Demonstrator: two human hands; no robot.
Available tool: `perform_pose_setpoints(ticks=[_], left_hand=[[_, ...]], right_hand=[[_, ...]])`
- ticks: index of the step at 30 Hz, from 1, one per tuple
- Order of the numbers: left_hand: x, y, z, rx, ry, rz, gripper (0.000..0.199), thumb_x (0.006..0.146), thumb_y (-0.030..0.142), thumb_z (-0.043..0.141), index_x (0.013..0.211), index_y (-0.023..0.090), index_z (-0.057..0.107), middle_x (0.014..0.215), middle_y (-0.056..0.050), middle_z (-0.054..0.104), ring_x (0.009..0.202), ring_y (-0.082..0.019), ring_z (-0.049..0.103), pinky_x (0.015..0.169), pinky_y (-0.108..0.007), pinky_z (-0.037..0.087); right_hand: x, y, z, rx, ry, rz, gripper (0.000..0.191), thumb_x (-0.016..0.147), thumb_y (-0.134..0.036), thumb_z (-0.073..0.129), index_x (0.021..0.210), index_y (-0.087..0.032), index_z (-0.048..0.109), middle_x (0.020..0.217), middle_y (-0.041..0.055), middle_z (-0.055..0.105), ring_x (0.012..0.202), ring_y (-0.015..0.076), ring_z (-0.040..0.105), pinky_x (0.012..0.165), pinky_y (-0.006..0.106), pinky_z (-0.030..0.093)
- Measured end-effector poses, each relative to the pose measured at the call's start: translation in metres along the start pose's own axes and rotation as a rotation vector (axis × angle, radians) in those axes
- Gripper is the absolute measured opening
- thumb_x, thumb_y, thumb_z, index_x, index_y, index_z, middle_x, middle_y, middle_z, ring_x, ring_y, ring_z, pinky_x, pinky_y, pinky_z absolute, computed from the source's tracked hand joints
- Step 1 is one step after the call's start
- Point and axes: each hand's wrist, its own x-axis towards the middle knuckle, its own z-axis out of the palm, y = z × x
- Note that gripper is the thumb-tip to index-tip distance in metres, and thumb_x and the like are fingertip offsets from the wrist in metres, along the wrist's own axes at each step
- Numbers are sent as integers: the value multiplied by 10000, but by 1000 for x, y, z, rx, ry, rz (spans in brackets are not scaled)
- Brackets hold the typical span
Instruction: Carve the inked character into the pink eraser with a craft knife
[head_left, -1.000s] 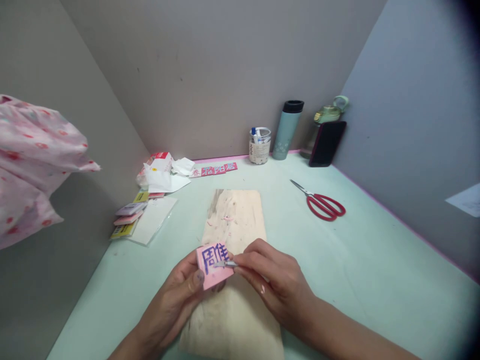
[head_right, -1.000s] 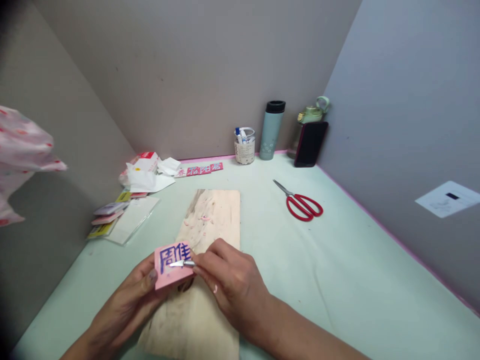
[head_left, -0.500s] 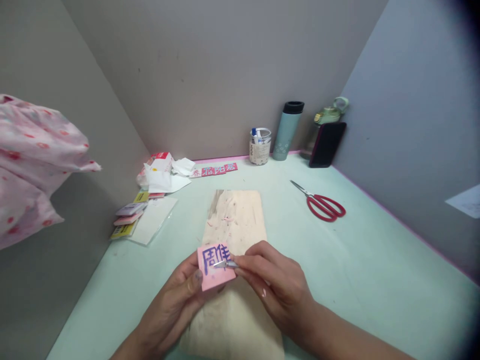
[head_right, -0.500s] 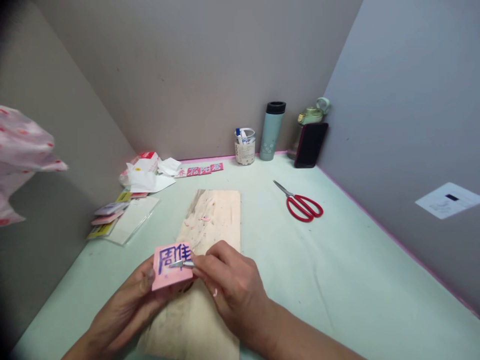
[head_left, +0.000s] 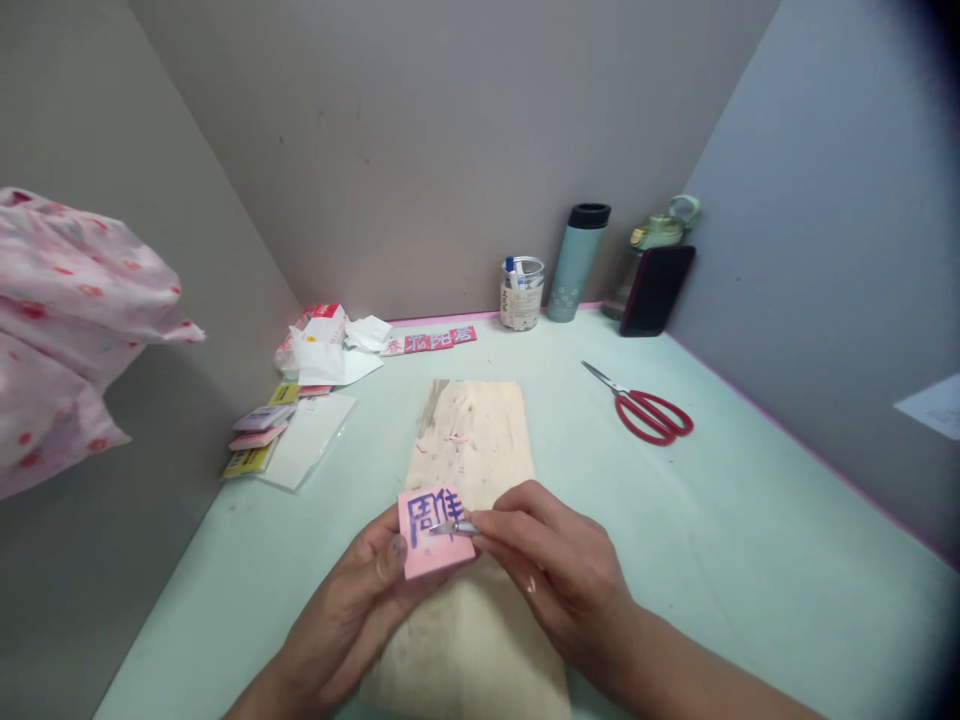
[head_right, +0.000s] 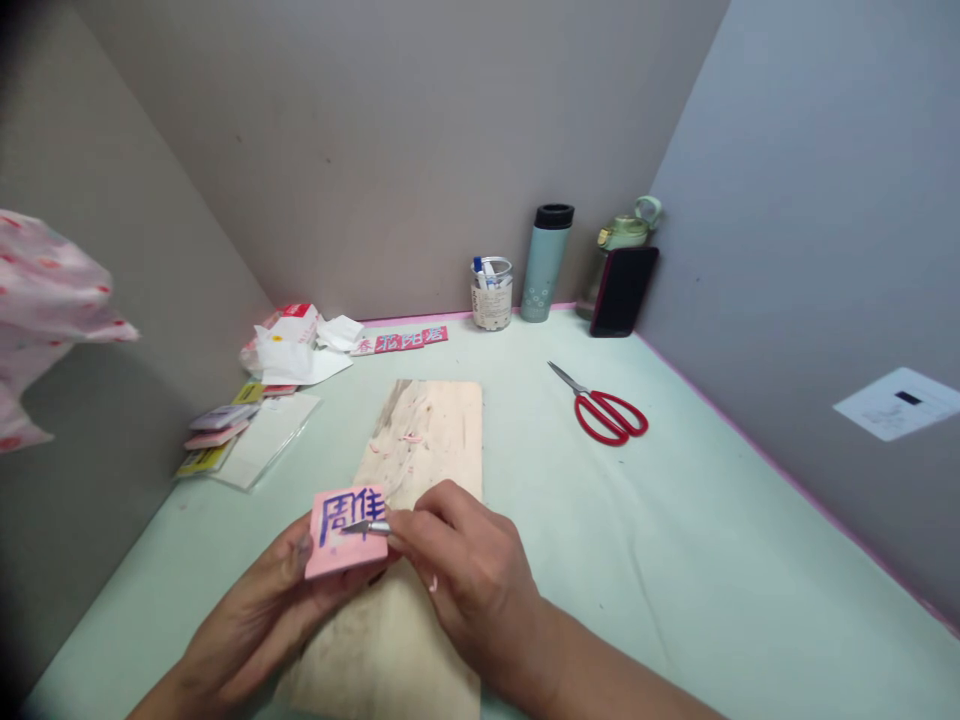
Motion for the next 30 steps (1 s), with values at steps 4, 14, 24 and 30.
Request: perform_pose_setpoints(ticks=[4,14,24,30], left_hand=[[1,0,1,-9,-4,0,386,867,337,823,1199,149,763,1214,-103,773,1140,-229,713,1055,-292,537],[0,-1,-2,-37,-2,9,379,871,313,822,1205,145,759,1216,-108,767,1142,-224,705,1059,-292,530],[1,-1,0,37,65,8,404,838,358,848,1187,169,772,1179,-107,778,1149,-234,701,1040,-288,535],[3,-1,-3,46,61,-11,436,823,369,858,1196,163,767,1157,-113,780,1131,-241,702,1053,-311,524]], right_hand=[[-1,1,1,7,14,-6,227,960,-42,561,1104,-134,710,844,81,645,676,151,622,546,241,505],[-1,-2,2,167,12,110,227,963,-59,588,1099,-164,737,844,55,627,695,144,628,575,237,508],[2,0,2,262,-21,244,148,918,-51,674,971,-146,773,804,43,659,699,128,660,622,209,517],[0,2,1,165,-25,141,201,948,-54,606,1047,-125,765,834,71,653,706,148,647,599,234,514]])
